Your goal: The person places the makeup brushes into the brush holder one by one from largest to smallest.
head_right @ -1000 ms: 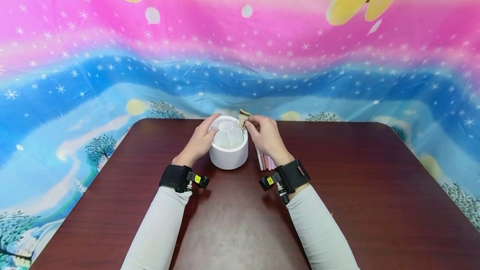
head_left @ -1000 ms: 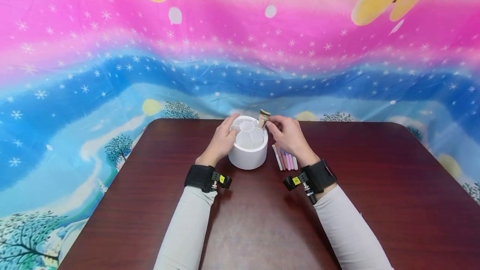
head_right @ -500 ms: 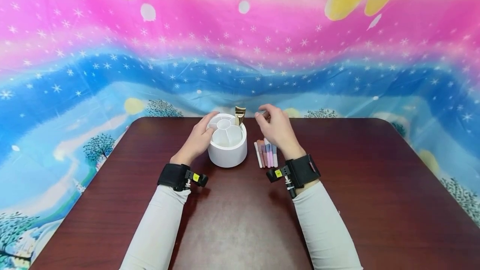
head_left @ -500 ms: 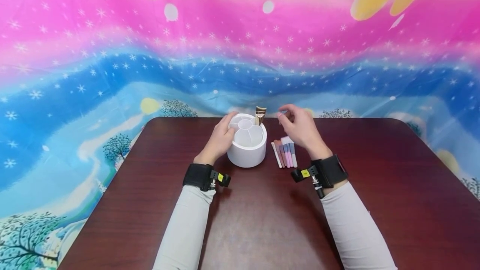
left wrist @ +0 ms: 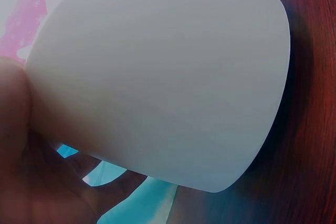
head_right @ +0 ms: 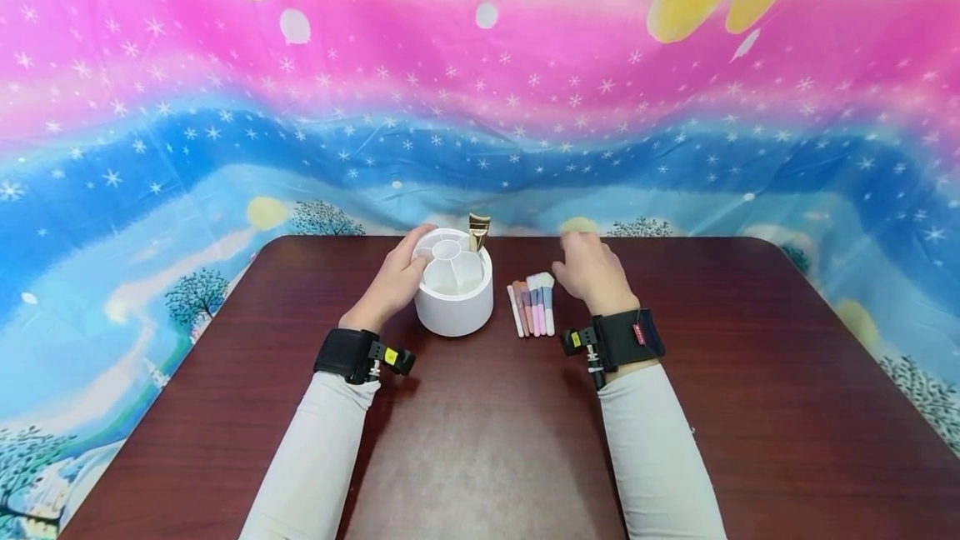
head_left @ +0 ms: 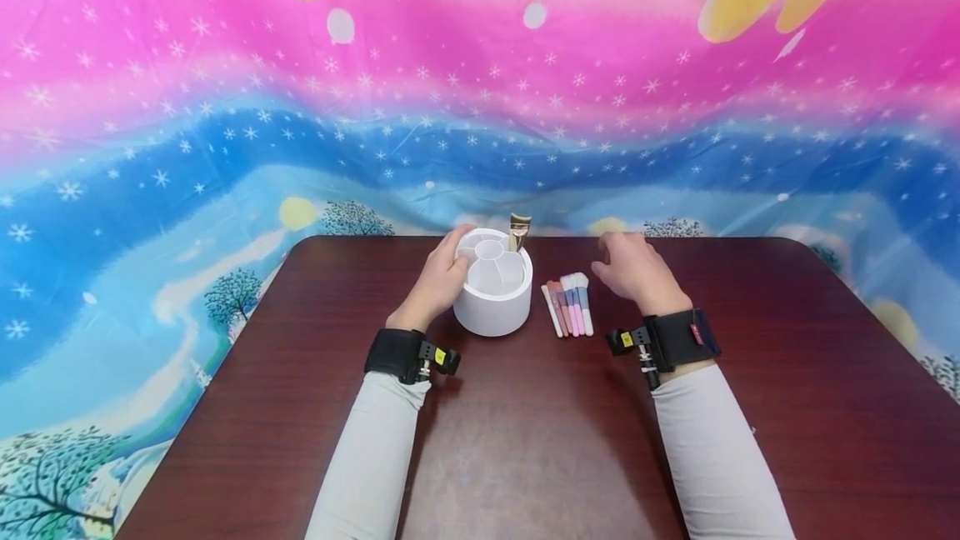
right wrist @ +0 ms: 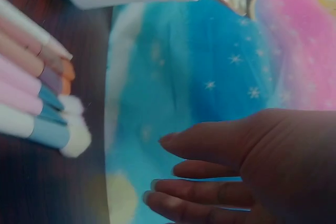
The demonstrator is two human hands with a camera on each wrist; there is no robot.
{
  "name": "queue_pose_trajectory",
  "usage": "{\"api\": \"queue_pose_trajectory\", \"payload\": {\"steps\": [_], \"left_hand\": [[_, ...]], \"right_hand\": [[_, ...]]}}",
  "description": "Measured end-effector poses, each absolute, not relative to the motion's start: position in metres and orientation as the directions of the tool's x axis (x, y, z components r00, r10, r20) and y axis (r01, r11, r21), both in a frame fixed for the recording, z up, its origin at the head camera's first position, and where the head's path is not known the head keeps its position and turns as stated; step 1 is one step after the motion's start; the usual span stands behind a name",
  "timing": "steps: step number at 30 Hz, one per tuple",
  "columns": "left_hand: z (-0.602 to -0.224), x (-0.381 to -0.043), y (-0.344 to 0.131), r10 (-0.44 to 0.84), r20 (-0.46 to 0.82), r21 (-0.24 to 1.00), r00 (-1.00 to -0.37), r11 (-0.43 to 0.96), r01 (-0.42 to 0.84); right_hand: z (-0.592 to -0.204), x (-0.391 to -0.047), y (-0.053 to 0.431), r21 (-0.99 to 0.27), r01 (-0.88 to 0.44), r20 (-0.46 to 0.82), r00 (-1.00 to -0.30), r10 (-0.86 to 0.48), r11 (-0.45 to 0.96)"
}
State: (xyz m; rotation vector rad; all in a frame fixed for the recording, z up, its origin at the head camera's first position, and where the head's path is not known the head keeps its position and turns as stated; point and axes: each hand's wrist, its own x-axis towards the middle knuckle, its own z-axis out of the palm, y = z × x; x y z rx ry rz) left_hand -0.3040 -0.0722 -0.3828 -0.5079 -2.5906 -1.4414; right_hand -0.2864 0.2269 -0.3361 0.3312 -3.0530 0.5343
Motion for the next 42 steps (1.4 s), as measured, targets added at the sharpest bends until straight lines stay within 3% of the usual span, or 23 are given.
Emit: {"api": "queue_pose_trajectory", "payload": {"steps": [13, 42], "left_hand": [[-0.382, -0.302, -0.073, 0.242, 0.265, 0.819, -0.933, 0.454, 0.350], [-0.383, -0.302, -0.072, 0.222, 0.241, 0.838, -0.945, 0.444, 0.318]], "right_hand": [[-0.357, -0.297, 0.232, -0.350, -0.179, -0.116, -0.966, -0.232, 0.920], [-0.379, -0.302, 0.223, -0.367, -0.128, -0.173, -0.964, -0.203, 0.921]]}}
